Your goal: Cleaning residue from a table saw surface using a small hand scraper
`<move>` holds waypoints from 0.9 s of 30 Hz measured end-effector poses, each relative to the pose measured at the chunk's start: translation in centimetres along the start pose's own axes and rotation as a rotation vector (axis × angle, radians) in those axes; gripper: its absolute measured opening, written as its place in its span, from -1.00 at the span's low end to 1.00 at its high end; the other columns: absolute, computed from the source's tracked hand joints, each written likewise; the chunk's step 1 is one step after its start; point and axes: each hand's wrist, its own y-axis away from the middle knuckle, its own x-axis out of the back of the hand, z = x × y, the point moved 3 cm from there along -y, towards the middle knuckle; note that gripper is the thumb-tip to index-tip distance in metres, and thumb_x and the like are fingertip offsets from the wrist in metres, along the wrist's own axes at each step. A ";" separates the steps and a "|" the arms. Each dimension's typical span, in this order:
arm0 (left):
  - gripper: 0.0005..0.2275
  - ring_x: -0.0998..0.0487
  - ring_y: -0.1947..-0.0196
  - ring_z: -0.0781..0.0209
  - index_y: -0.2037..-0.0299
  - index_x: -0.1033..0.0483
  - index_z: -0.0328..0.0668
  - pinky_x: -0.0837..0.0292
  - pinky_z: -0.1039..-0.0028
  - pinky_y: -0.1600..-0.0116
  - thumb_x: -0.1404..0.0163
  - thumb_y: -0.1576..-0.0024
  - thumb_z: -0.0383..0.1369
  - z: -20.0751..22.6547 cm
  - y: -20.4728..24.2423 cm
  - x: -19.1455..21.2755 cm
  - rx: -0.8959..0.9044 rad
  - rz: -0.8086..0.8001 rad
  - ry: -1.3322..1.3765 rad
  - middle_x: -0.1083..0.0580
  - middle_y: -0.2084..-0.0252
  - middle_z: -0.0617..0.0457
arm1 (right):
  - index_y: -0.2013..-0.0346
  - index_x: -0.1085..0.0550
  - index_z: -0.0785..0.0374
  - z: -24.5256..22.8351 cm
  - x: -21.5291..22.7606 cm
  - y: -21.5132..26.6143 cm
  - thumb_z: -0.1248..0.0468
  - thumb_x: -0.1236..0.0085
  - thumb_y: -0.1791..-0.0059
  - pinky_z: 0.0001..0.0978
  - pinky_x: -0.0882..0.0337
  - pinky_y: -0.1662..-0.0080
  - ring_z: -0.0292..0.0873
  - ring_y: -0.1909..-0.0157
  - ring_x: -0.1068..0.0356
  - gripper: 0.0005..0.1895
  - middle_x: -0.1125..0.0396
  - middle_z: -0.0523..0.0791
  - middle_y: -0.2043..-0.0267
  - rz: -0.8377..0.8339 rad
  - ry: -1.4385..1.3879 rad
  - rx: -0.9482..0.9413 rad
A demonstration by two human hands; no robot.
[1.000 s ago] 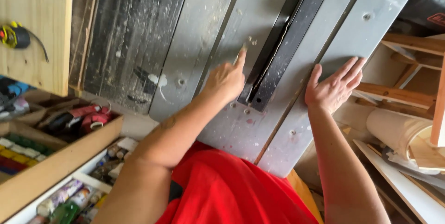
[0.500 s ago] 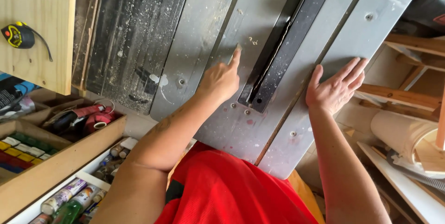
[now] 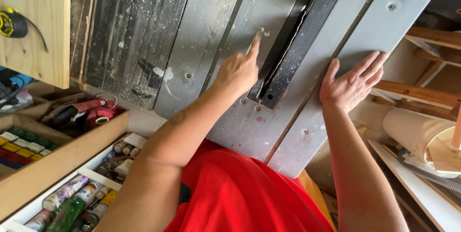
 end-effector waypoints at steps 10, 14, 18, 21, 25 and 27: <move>-0.25 -0.31 0.64 0.31 -0.65 0.44 0.04 -0.27 0.53 0.58 0.11 -0.41 -0.41 -2.0 3.1 -1.0 0.034 -0.014 0.008 -0.41 0.46 0.01 | -0.68 0.18 0.28 0.2 0.0 -0.1 -0.22 0.06 -0.33 0.26 -0.15 -0.52 0.36 -0.64 0.10 -0.09 0.45 -0.06 -0.72 0.018 0.015 -0.005; -0.30 -0.42 0.54 0.20 -0.65 0.37 0.12 -0.41 0.43 0.46 0.14 -0.42 -0.34 -1.9 1.4 -0.3 0.001 0.081 0.034 -0.43 0.28 -0.12 | -0.69 0.19 0.28 0.1 -0.2 -0.2 -0.22 0.05 -0.34 0.28 -0.24 -0.47 0.33 -0.63 0.07 -0.09 0.44 -0.07 -0.72 0.034 0.036 0.003; -0.26 -0.38 0.55 0.29 -0.66 0.41 0.13 -0.35 0.56 0.51 0.12 -0.42 -0.38 -2.8 4.6 -0.5 0.082 -0.037 0.041 -0.45 0.27 -0.14 | -0.68 0.18 0.30 -0.1 -0.1 -0.3 -0.20 0.04 -0.34 0.26 -0.20 -0.49 0.33 -0.62 0.07 -0.09 0.44 -0.07 -0.72 0.022 0.037 -0.013; -0.29 -0.42 0.52 0.23 -0.66 0.40 0.14 -0.37 0.49 0.46 0.16 -0.42 -0.31 -2.8 4.6 -1.2 0.096 -0.064 0.026 -0.46 0.25 -0.12 | -0.69 0.20 0.25 0.2 -0.2 -0.1 -0.23 0.06 -0.35 0.26 -0.16 -0.54 0.33 -0.67 0.11 -0.10 0.47 -0.09 -0.72 0.012 0.021 -0.008; -0.28 -0.36 0.60 0.28 -0.66 0.41 0.06 -0.32 0.55 0.54 0.13 -0.42 -0.37 -2.4 4.5 -1.4 0.020 0.011 0.020 -0.42 0.38 -0.06 | -0.71 0.23 0.22 0.2 -0.4 0.0 -0.22 0.03 -0.37 0.30 -0.27 -0.47 0.33 -0.68 0.12 -0.09 0.51 -0.14 -0.73 0.024 0.021 -0.015; -0.28 -0.39 0.56 0.25 -0.66 0.42 0.09 -0.36 0.54 0.51 0.13 -0.43 -0.35 -2.6 5.0 -2.1 0.000 0.008 0.002 -0.43 0.29 -0.14 | -0.70 0.23 0.23 0.0 -0.2 -0.3 -0.19 0.02 -0.36 0.28 -0.23 -0.50 0.33 -0.67 0.12 -0.10 0.51 -0.13 -0.73 0.030 0.018 -0.026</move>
